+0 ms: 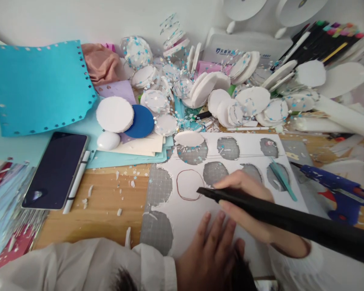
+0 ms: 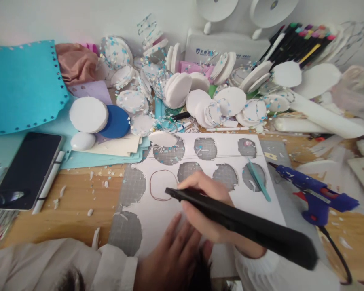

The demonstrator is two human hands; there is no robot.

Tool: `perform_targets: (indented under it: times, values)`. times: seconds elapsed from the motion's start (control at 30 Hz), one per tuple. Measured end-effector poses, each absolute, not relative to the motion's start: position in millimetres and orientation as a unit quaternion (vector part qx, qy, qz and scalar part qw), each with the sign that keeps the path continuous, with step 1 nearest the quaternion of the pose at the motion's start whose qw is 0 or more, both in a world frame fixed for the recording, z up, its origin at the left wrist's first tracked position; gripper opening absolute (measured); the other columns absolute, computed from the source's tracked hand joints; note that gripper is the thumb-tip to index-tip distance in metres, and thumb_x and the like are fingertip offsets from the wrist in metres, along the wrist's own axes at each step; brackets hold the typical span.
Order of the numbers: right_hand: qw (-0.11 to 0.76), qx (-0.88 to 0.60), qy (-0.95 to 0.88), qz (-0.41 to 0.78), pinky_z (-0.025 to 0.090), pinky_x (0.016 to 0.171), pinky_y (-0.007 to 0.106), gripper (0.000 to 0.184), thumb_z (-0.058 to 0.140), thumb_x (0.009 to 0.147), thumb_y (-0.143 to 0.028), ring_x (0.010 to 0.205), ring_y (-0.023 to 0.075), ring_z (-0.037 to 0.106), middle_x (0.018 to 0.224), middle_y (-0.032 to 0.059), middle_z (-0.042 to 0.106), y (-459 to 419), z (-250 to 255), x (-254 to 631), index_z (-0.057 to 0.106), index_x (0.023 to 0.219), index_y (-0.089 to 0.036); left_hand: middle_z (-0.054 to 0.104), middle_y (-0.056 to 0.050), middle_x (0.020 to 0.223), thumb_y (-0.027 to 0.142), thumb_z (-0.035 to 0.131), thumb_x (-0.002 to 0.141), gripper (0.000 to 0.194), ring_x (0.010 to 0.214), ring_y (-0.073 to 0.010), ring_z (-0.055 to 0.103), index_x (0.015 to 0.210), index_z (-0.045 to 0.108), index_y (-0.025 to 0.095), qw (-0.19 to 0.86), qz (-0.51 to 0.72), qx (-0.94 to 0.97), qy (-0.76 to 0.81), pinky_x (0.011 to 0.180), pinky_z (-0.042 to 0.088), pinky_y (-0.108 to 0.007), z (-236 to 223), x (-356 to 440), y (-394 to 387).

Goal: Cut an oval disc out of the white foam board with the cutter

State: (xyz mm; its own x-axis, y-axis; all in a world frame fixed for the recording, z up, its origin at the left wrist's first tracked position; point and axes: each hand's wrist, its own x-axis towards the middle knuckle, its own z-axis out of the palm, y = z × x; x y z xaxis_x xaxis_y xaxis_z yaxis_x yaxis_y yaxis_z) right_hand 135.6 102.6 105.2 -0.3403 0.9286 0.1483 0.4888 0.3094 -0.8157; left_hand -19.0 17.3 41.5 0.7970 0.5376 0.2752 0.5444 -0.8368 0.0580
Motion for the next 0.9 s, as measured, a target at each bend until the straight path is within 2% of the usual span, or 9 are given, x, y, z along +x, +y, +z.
perform_targets:
  times: [0.1,0.23,0.47,0.73,0.9]
  values:
    - [0.286,-0.378,-0.789,0.391,0.046,0.061,0.025,0.022,0.048,0.080,-0.010,0.071,0.0139,0.059,0.082,0.0023,0.063,108.6,104.1,130.2,0.055,0.099,-0.020,0.052,-0.007,0.139,0.030,0.034,0.097,0.043,0.126,-0.0289,0.048,0.135,0.049,0.018,0.006,-0.120,-0.952,-0.280,0.108,0.023,-0.052,41.8,-19.0,15.8]
    - [0.268,-0.304,-0.829,0.384,0.044,0.065,0.026,0.023,0.049,0.080,-0.008,0.071,0.0140,0.055,0.079,0.0028,0.062,112.8,96.0,129.8,0.055,0.100,-0.018,0.051,-0.004,0.140,0.030,0.031,0.097,0.042,0.126,-0.0270,0.048,0.133,0.052,0.019,0.002,-0.123,-0.947,-0.297,0.109,0.020,-0.051,41.9,-17.3,14.7]
    - [0.236,-0.288,-0.833,0.408,0.045,0.067,0.027,0.024,0.049,0.085,-0.009,0.075,0.0150,0.055,0.084,0.0042,0.063,113.9,85.9,132.9,0.056,0.105,-0.020,0.052,-0.001,0.139,0.028,0.029,0.098,0.043,0.126,-0.0228,0.047,0.135,0.050,0.019,-0.002,-0.127,-0.938,-0.322,0.112,0.019,-0.046,42.4,-14.9,15.0]
    - [0.218,-0.274,-0.834,0.426,0.045,0.070,0.027,0.030,0.049,0.084,-0.007,0.079,0.0150,0.056,0.087,0.0055,0.063,113.9,81.7,135.2,0.058,0.110,-0.019,0.049,-0.004,0.142,0.029,0.029,0.097,0.046,0.126,-0.0245,0.046,0.138,0.044,0.017,-0.001,-0.132,-0.939,-0.317,0.110,0.020,-0.047,41.2,-16.0,13.9]
    - [0.211,-0.281,-0.838,0.418,0.046,0.075,0.029,0.029,0.048,0.086,-0.012,0.082,0.0164,0.058,0.091,0.0060,0.065,113.1,76.5,137.1,0.058,0.112,-0.021,0.050,-0.003,0.141,0.028,0.030,0.097,0.044,0.126,-0.0240,0.046,0.136,0.047,0.016,-0.003,-0.134,-0.937,-0.322,0.111,0.020,-0.047,42.0,-16.1,13.2]
